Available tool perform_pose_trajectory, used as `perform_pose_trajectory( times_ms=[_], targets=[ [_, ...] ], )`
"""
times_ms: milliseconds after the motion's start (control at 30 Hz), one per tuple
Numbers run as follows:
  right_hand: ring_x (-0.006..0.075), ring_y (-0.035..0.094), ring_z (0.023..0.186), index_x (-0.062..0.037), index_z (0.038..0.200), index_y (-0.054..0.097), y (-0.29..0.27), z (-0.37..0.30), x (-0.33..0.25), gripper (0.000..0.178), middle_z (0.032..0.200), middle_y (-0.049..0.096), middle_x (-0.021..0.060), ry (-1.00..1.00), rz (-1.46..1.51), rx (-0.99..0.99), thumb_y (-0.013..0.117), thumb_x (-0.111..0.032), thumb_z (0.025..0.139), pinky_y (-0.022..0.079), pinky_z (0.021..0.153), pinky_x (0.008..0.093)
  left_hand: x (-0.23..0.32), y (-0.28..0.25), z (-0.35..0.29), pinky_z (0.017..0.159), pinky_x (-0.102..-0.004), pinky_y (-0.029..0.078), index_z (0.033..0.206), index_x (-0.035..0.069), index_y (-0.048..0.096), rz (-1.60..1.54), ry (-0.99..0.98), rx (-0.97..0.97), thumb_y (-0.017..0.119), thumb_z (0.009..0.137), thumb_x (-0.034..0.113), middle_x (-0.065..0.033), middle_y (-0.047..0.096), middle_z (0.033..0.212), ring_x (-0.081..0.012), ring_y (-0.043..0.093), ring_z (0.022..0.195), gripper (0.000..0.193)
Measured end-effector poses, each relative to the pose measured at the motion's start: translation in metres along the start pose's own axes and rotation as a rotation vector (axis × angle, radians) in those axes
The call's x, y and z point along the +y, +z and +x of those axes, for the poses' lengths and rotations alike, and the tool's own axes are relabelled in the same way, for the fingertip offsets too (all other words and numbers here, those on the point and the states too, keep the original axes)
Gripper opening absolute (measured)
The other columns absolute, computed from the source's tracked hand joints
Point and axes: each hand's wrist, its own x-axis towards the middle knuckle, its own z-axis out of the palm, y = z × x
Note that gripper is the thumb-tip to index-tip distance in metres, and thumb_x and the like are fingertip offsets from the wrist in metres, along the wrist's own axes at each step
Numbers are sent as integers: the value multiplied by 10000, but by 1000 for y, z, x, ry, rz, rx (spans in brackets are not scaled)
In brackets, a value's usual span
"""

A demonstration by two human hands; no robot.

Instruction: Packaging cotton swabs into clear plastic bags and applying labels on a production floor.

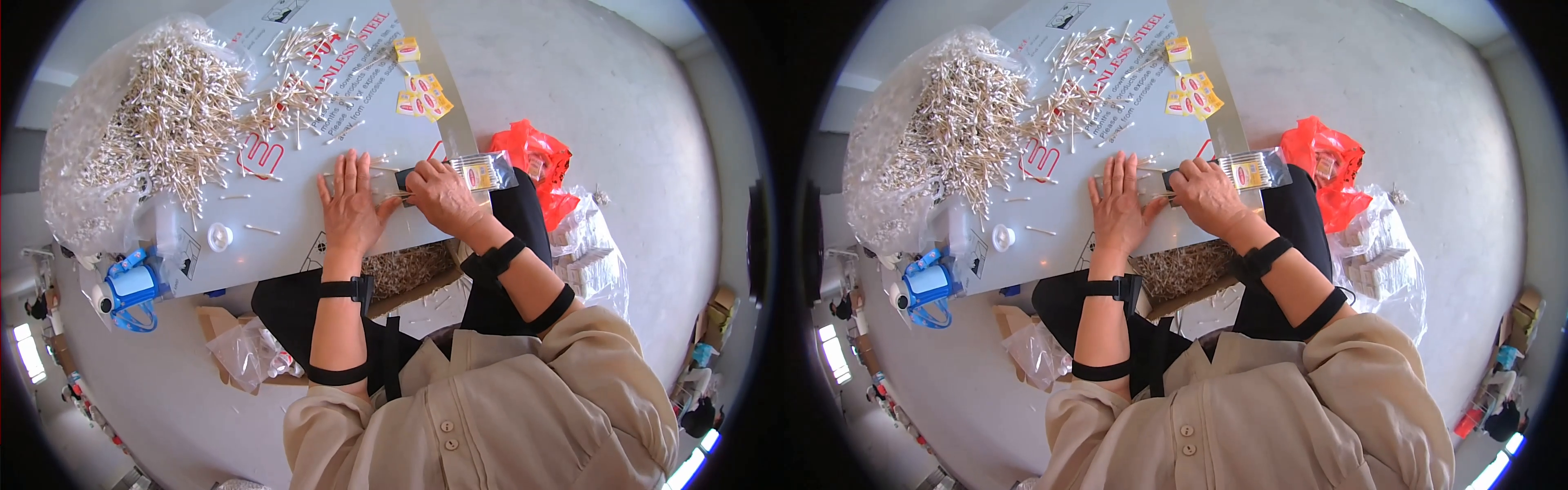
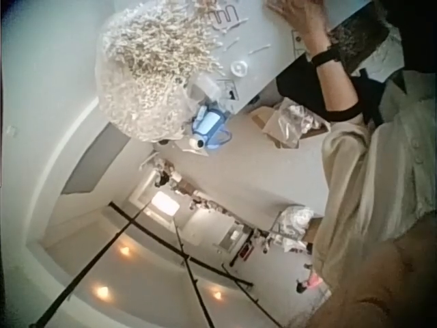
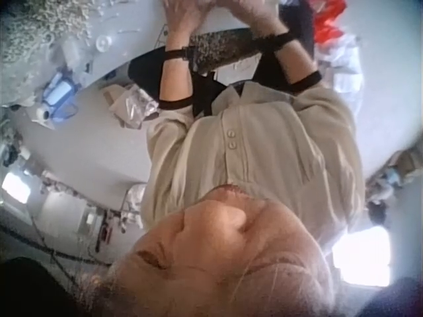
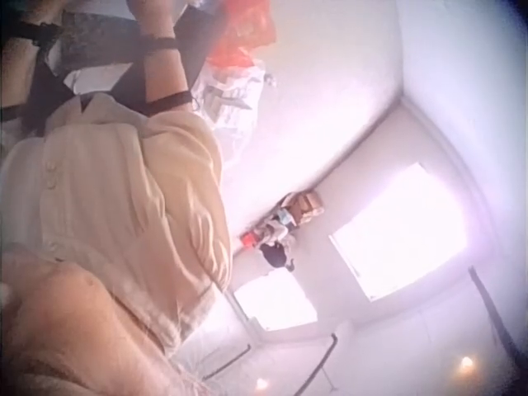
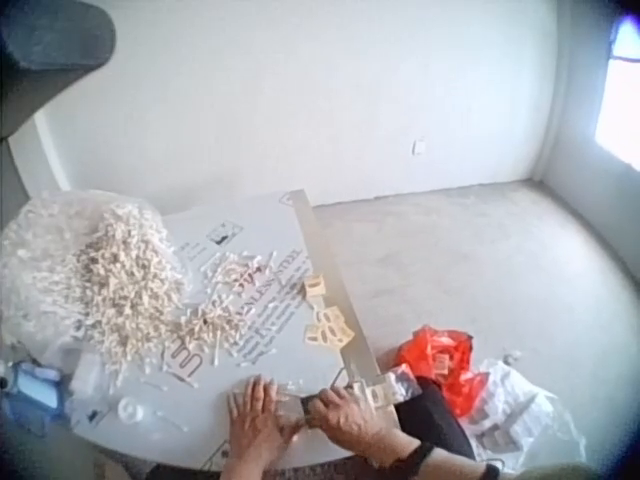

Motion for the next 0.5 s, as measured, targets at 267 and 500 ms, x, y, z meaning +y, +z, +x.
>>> perform_pose_trajectory(
  times_ms=[267, 500],
  targets=[
    [290, 587, 913, -37, 879, 558, -2, -4, 8, 115, 890, 577, 114, 135, -283, 37, 589, -52, 770, 486, 779, 380, 0, 5, -9, 1172, -551, 141, 1493, 89, 301, 34, -20, 35, 610, 880, 480, -112, 305, 1552, -283, 242, 1451, 789],
    [316, 599, 906, -26, 885, 555, 4, 26, 15, 134, 898, 604, 140, 334, -224, 128, 579, -26, 754, 511, 760, 398, -1, 11, -18, 1166, -543, 155, 1493, 81, 301, 3, -8, 74, 623, 890, 368, -124, 308, 1546, -293, 249, 1447, 741]
  ],
)
